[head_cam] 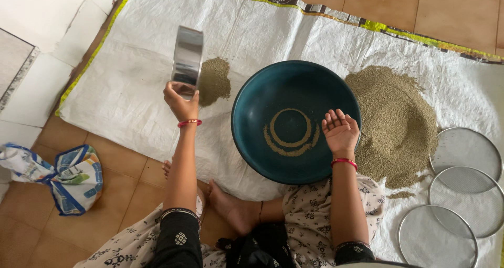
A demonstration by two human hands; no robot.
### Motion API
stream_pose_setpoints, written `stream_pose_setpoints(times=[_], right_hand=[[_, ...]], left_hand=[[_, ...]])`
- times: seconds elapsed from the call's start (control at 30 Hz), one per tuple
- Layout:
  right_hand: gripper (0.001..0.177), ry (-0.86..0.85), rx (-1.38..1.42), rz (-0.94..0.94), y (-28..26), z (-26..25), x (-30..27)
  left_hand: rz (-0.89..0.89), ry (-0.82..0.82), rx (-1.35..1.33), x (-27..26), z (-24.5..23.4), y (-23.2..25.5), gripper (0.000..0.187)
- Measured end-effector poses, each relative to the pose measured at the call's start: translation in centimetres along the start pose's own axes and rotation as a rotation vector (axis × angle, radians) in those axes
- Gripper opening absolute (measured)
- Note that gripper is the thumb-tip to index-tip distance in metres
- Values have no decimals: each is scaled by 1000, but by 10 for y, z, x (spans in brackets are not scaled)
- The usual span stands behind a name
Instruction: The person sits on the floor and sifts grains using a metal sieve over a large bowl. They repeatedly shake the sieve to separate finer particles, occasionally using their hand to spread the grains within the sieve. The sifted grains fall into the bowl below while larger particles remain in the sieve.
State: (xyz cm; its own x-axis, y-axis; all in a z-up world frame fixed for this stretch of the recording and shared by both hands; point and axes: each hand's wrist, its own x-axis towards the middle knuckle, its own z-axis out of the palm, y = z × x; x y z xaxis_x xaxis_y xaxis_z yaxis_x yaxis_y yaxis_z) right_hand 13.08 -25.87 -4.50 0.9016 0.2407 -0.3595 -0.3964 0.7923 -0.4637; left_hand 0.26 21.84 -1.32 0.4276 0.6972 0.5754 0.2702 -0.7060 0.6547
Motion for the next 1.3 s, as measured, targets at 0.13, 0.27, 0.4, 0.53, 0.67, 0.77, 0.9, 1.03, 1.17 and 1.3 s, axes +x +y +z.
stream_pose_setpoints(times=[0.13, 0.27, 0.4, 0.53, 0.67, 0.77, 0.9, 1.03, 1.17, 1.3], right_hand=[[35, 6, -11, 5, 1, 1, -1], [35, 1, -4, 3, 0, 2, -4], [37, -3, -16, -32, -1, 4, -9], [44, -73, -54, -65, -3, 3, -17], [45, -239, -287, -46, -2, 10, -29], [57, -366, -352, 21, 4, 25, -40], [68, -525, -239, 68, -1, 34, -49], [57, -137, -238, 42, -15, 10, -51], [46, -124, -147, -165, -43, -17, -61], [47, -56, -10, -488, -85, -27, -62]], left_hand=[[65, -50, 109, -3, -2, 13, 91], [287, -72, 246, -3, -6, 25, 87], [287, -60, 211, -15, -10, 43, 86], [10, 12, -142, -26, 3, 62, 82], [-307, -18, -839, -35, 14, 108, 81], [-642, -210, -1157, -62, 15, 170, 85], [-725, -696, -1215, -107, 10, 227, 65], [-763, -892, -1205, -165, 35, 248, 75], [-398, -957, -945, -161, 52, 232, 92], [-23, -717, -641, -142, 42, 198, 80]])
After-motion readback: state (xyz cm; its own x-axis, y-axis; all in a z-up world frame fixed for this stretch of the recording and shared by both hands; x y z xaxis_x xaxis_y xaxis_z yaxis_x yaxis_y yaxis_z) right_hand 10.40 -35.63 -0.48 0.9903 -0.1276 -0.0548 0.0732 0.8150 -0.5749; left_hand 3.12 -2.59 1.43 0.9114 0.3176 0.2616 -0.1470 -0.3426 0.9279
